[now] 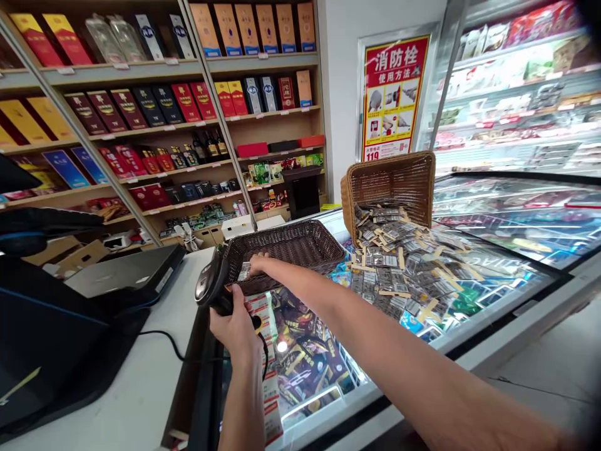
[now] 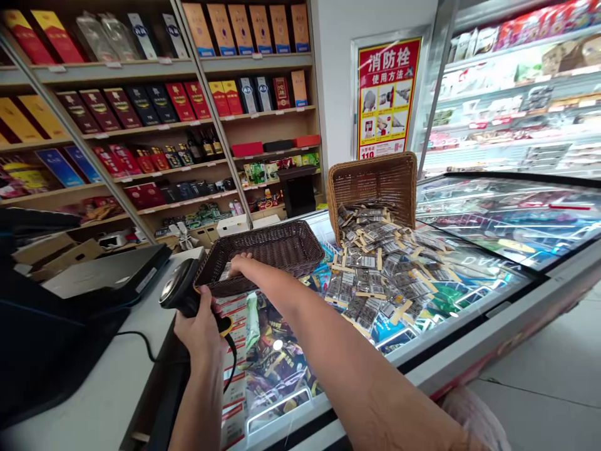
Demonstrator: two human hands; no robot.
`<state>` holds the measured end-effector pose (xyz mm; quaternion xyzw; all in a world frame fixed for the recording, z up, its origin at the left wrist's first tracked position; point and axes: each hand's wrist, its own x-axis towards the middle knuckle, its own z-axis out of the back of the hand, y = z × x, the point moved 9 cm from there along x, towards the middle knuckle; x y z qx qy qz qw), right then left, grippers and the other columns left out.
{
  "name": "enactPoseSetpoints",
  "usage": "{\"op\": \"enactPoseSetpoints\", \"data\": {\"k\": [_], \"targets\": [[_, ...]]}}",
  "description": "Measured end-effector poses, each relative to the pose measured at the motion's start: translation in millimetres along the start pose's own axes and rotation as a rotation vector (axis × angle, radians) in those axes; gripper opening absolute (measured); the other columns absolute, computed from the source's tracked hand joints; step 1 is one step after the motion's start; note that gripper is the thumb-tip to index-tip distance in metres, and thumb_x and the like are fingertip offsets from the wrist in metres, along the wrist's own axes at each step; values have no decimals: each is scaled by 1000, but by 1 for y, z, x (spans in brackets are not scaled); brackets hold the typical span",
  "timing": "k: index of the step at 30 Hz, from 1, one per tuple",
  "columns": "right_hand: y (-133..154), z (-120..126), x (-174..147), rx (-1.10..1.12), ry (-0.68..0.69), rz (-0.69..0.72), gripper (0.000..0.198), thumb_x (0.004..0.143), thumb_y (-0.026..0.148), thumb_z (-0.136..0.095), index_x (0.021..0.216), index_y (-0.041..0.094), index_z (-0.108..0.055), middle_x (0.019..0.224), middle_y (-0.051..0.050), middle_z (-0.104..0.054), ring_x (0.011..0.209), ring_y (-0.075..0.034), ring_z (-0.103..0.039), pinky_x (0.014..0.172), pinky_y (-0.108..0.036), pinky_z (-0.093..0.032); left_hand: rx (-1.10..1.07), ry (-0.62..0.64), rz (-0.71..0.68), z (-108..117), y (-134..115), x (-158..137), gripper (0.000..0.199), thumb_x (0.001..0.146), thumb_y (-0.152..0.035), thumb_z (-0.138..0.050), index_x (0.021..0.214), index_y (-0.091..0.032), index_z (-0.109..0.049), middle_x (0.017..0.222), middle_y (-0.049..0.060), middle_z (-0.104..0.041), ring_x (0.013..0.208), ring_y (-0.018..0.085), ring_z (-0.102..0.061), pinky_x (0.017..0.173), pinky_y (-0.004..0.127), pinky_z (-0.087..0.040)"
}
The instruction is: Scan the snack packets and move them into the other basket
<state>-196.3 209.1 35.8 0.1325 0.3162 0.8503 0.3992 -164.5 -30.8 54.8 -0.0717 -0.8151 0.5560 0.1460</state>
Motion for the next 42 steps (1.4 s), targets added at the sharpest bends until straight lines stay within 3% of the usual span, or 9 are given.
{"op": "enactPoseSetpoints", "data": {"k": [4, 7, 11, 15, 19, 23, 31, 37, 42], "targets": [[-24, 20, -6, 336, -183, -159, 62, 36, 17, -98, 91, 17, -70, 111, -14, -74, 121, -33, -62, 100, -42, -50, 45, 41, -33, -6, -3, -5, 43, 67, -48, -79, 92, -17, -62, 62, -8, -55, 47, 7, -45, 45, 22, -39], [-39, 45, -24, 734, -318, -184, 43, 46, 20, -96, 70, 19, -61, 73, 0, -69, 90, -22, -69, 87, -36, -55, 63, 52, -24, -10, -1, -9, 44, 65, -48, -79, 91, -17, -62, 61, -7, -55, 47, 8, -46, 44, 22, -38], [-62, 90, -63, 1362, -358, -75, 31, 67, 23, -87, 79, 20, -58, 64, 6, -63, 68, -14, -65, 73, -31, -57, 22, 108, 21, -19, 5, -14, 44, 62, -45, -82, 89, -17, -61, 60, -8, -55, 47, 8, -45, 46, 22, -39], [-101, 134, -124, 1673, -380, -7, 24, 77, 27, -80, 84, 20, -58, 66, 3, -65, 67, -15, -65, 65, -29, -57, 44, 208, 49, -32, 11, -22, 45, 60, -45, -84, 87, -19, -60, 58, -8, -54, 47, 8, -46, 44, 22, -38], [-142, 155, -187, 1710, -450, 48, 27, 78, 35, -81, 83, 22, -58, 65, 5, -62, 59, -11, -59, 57, -23, -52, 136, 392, 56, -52, 15, -39, 48, 58, -51, -86, 83, -18, -60, 55, -7, -53, 46, 10, -47, 43, 22, -36], [-167, 154, -219, 1792, -352, 93, 28, 79, 40, -80, 81, 20, -60, 73, 2, -67, 58, -10, -58, 56, -24, -50, 207, 542, 66, -67, 17, -61, 50, 57, -54, -87, 80, -18, -60, 55, -6, -54, 45, 9, -46, 43, 22, -35], [-207, 155, -221, 1833, -539, 20, 31, 68, 21, -90, 86, 21, -65, 75, 3, -70, 68, -12, -64, 65, -24, -54, 245, 665, 144, -77, 30, -78, 50, 56, -49, -91, 80, -17, -62, 56, -6, -54, 48, 8, -45, 45, 20, -35], [-228, 146, -236, 1550, -671, -236, 56, 53, 17, -96, 100, 23, -65, 85, 1, -74, 76, -15, -66, 62, -23, -50, 228, 659, 170, -77, 32, -79, 51, 59, -52, -90, 81, -17, -61, 58, -6, -57, 47, 7, -46, 45, 20, -36], [-228, 155, -241, 1491, -644, -167, 52, 64, 22, -91, 109, 28, -67, 100, 1, -71, 87, -15, -68, 68, -27, -58, 241, 649, 167, -76, 38, -76, 49, 59, -50, -90, 81, -17, -60, 58, -6, -56, 47, 7, -46, 44, 20, -36]]}}
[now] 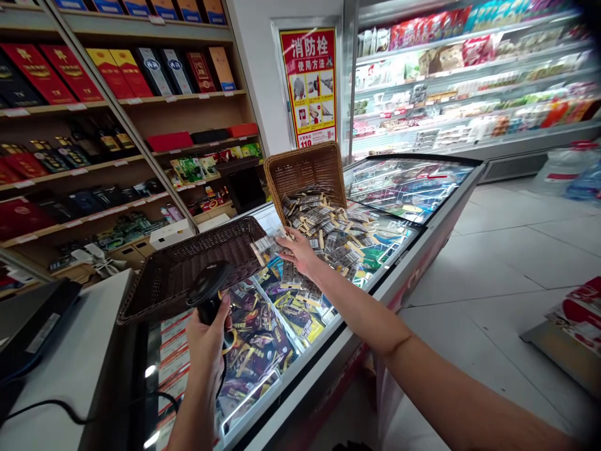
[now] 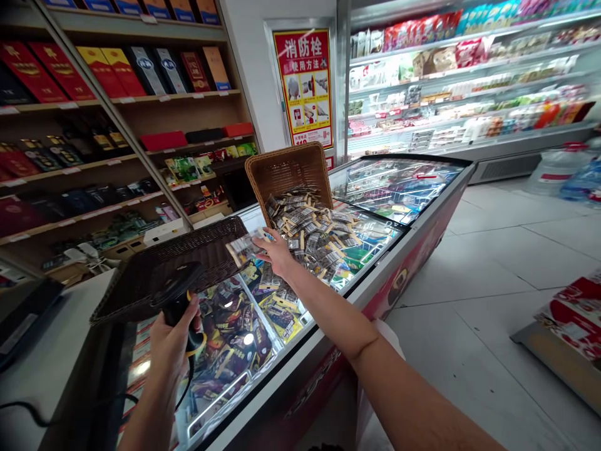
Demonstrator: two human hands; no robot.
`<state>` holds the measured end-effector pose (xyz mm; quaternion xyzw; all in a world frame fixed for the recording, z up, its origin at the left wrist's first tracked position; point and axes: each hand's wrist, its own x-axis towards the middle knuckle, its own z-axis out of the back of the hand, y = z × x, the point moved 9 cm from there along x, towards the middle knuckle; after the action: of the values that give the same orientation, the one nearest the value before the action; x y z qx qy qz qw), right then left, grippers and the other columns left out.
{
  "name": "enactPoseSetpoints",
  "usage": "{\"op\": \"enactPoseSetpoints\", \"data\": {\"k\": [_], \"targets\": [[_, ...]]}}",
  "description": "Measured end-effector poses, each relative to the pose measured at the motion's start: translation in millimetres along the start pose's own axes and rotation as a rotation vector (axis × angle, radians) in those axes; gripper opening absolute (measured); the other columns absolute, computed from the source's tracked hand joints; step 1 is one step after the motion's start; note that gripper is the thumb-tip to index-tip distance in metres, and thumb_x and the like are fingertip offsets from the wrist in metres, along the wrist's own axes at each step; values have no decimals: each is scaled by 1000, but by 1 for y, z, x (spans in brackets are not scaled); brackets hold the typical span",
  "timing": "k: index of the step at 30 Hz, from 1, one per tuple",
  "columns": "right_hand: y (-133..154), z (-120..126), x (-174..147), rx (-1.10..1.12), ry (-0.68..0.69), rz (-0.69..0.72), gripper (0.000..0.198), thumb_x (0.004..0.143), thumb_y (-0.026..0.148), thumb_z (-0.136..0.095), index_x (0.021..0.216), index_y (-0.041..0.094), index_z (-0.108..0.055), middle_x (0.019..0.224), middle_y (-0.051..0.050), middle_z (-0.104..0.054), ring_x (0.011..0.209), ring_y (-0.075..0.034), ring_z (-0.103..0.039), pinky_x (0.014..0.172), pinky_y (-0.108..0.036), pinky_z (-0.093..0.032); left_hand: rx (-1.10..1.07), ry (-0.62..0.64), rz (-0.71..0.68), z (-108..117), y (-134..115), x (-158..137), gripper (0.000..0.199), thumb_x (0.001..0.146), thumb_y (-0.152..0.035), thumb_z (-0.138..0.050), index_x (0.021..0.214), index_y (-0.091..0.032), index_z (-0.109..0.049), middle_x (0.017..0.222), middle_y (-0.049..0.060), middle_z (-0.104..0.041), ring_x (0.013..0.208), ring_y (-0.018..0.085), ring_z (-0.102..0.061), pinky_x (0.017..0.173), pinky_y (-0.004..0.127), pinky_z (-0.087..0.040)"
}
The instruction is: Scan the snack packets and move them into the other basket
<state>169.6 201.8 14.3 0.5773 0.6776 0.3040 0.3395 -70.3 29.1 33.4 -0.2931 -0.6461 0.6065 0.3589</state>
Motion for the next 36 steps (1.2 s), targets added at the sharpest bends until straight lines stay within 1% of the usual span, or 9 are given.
{"op": "enactPoseSetpoints", "data": {"k": [4, 7, 10, 14, 19, 25, 32, 34, 36], "targets": [[-2, -3, 3, 81, 45, -21, 39, 67, 14, -85, 101, 23, -68, 90, 1, -71, 84, -15, -70, 73, -31, -61, 31, 19, -20, -2, 0, 0, 47, 59, -47, -90, 80, -17, -60, 57, -6, -55, 47, 8, -46, 44, 20, -36], [-8, -5, 6, 91, 64, -48, 25, 70, 17, -83, 88, 20, -66, 76, 2, -69, 70, -13, -67, 66, -26, -59, 71, 37, -45, -5, -4, -4, 44, 61, -46, -89, 78, -17, -60, 56, -6, -55, 47, 8, -46, 45, 19, -35], [-12, -8, 8, 122, 85, -70, 23, 71, 16, -83, 81, 19, -62, 68, 4, -66, 61, -11, -64, 59, -21, -56, 108, 51, -52, -7, -6, -7, 43, 63, -48, -87, 75, -18, -59, 54, -5, -54, 47, 8, -46, 45, 20, -35], [-19, -18, 7, 246, 160, -156, 21, 73, 6, -77, 81, 18, -61, 67, 2, -66, 60, -11, -64, 57, -20, -57, 109, 70, -40, -10, -3, -7, 47, 63, -53, -86, 76, -18, -60, 55, -5, -55, 48, 9, -46, 45, 21, -37], [-19, -35, 3, 332, 307, -170, 22, 75, 9, -76, 87, 18, -59, 70, 1, -68, 64, -14, -68, 64, -25, -62, 94, 84, -52, -13, -2, -7, 52, 60, -57, -86, 85, -17, -63, 57, -5, -55, 47, 9, -45, 44, 21, -36], [-15, -19, 6, 202, 152, -84, 23, 76, 7, -74, 85, 19, -57, 73, 3, -66, 65, -11, -64, 70, -25, -63, 96, 149, -41, -18, -3, -10, 50, 62, -55, -87, 84, -18, -61, 58, -5, -54, 48, 8, -45, 46, 21, -35], [-3, 3, 10, -60, 53, 45, 16, 90, 33, -69, 100, 23, -60, 70, 3, -54, 64, -15, -59, 59, -32, -62, 256, 330, -60, -31, 8, -13, 48, 68, -57, -84, 82, -18, -61, 49, -6, -50, 45, 9, -42, 45, 22, -30], [-1, 8, 9, -132, 5, 88, 12, 92, 34, -66, 93, 24, -59, 68, 3, -51, 62, -15, -57, 55, -30, -58, 294, 386, -76, -37, 13, -15, 48, 69, -59, -82, 80, -18, -60, 49, -6, -49, 45, 9, -41, 45, 22, -30], [0, 9, 8, -198, -30, 132, 19, 92, 35, -65, 81, 24, -55, 64, 3, -48, 59, -14, -53, 51, -28, -52, 329, 415, -82, -41, 17, -16, 48, 71, -62, -79, 73, -19, -57, 48, -6, -48, 44, 9, -39, 44, 22, -30]]}}
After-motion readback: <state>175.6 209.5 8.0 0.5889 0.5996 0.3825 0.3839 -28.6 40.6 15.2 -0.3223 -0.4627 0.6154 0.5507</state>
